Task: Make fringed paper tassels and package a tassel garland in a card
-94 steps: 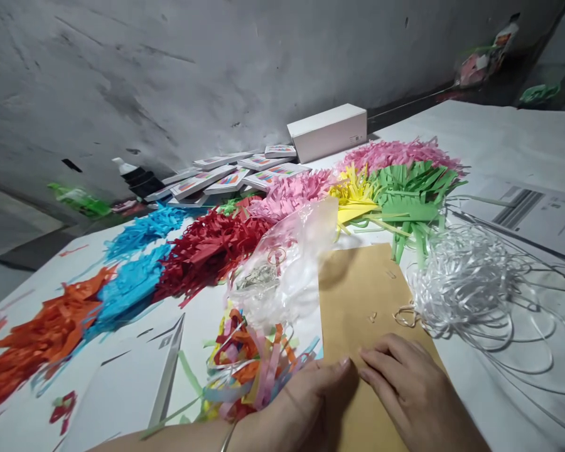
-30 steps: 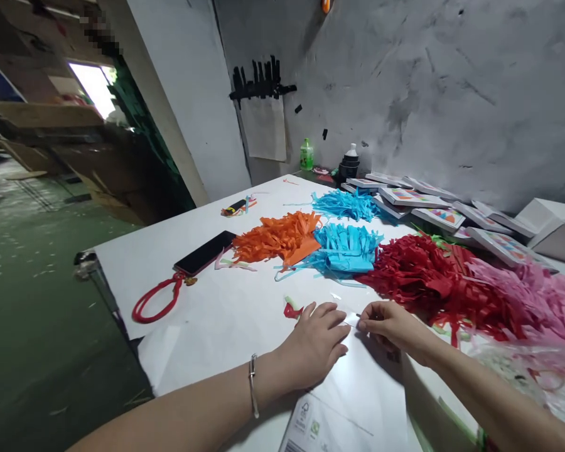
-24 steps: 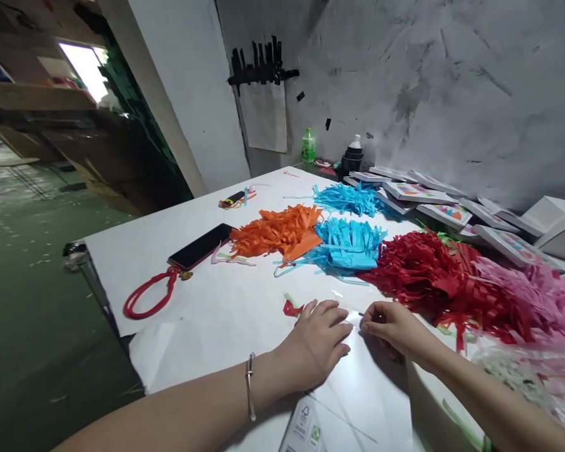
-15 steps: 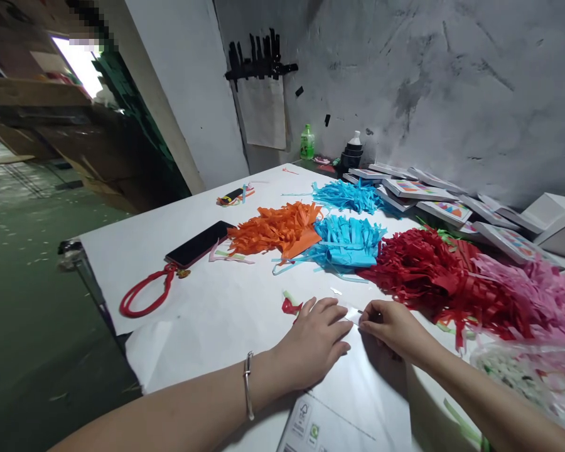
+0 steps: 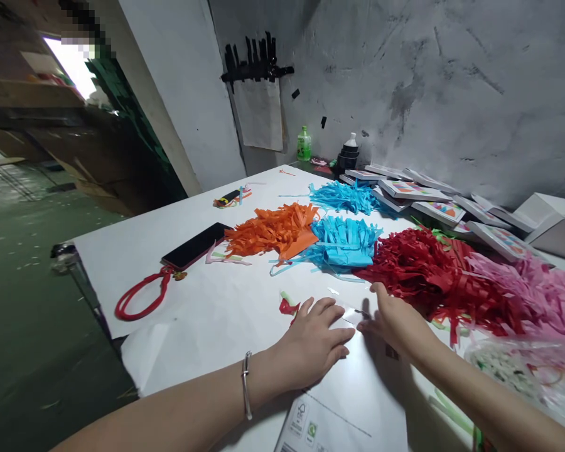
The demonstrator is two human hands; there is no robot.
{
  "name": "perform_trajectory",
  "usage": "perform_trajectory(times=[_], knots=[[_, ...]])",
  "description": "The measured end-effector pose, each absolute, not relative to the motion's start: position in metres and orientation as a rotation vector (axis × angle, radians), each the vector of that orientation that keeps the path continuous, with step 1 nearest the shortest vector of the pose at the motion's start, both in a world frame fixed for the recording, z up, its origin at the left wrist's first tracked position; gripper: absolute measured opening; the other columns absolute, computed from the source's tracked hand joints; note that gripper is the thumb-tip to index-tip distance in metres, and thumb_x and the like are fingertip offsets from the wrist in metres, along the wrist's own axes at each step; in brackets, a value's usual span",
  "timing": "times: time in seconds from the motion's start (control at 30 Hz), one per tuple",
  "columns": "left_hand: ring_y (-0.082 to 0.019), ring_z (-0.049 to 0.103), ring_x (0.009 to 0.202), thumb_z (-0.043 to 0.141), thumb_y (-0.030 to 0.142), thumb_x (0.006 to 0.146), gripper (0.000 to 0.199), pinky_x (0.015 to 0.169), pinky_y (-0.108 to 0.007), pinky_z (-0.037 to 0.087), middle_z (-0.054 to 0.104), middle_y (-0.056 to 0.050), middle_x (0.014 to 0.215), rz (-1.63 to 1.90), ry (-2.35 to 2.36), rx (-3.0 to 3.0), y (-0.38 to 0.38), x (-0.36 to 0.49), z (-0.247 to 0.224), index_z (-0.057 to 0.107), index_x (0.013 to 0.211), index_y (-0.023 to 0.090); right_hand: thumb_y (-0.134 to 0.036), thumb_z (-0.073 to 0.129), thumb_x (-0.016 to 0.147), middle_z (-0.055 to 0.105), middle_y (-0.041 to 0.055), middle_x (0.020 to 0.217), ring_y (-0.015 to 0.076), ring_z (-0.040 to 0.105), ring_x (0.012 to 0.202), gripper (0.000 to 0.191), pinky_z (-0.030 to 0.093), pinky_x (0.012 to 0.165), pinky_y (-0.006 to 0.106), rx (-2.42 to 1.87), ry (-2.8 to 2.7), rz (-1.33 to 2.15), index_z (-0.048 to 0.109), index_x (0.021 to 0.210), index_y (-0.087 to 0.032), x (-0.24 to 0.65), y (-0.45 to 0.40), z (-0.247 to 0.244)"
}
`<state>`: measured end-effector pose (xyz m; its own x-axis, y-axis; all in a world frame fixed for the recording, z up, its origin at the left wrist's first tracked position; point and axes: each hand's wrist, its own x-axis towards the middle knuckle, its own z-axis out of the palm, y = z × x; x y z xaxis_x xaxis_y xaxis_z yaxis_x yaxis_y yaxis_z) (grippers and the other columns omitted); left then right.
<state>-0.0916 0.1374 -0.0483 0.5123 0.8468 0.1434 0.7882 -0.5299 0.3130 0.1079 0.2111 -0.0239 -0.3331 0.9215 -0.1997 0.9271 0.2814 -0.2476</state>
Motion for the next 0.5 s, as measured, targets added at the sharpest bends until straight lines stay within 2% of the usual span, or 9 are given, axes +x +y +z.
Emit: perform_trajectory(times=[0.03,0.2,0.37,0.5], knots=[[-0.038,0.041,0.135,0.060,0.033,0.097,0.026,0.106,-0.067,0.035,0.058,-0.009,0.138,0.419,1.397,2.549,0.137,-0.091,-0.048,0.066,0.122,0.031,-0.034,0.074,0.083,0.073,0.0177,0.095,0.0338,0.070,0.089,0.055,0.036,0.063,0.030,1.805,2.483,-0.460,0.047,0.126,-0.011,0.110,0.211,-0.024],[-0.037,0.042,0.134,0.061,0.032,0.096,0.023,0.106,-0.066,0.035,0.059,-0.009,0.135,0.431,1.399,2.556,0.138,-0.091,-0.047,0.068,0.118,0.029,-0.051,0.060,0.094,0.072,0.0125,0.090,0.0317,0.071,0.085,0.036,0.034,0.060,0.030,1.774,2.480,-0.373,0.051,0.106,-0.018,0.107,0.209,-0.031],[-0.036,0.043,0.133,0.062,0.031,0.095,0.024,0.106,-0.062,0.037,0.060,-0.007,0.134,0.470,1.397,2.511,0.138,-0.091,-0.046,0.069,0.119,0.031,-0.043,0.057,0.096,0.072,0.0102,0.088,0.0273,0.070,0.082,0.024,0.031,0.059,0.028,1.774,2.477,-0.413,0.052,0.100,-0.020,0.108,0.215,-0.032],[-0.035,0.044,0.133,0.064,0.030,0.094,0.024,0.106,-0.060,0.037,0.061,-0.006,0.133,0.497,1.403,2.488,0.138,-0.092,-0.046,0.070,0.117,0.031,-0.045,0.070,0.086,0.070,0.0049,0.086,0.0242,0.067,0.080,0.033,0.029,0.058,0.027,1.730,2.509,-0.546,0.051,0.099,-0.022,0.118,0.217,-0.031]])
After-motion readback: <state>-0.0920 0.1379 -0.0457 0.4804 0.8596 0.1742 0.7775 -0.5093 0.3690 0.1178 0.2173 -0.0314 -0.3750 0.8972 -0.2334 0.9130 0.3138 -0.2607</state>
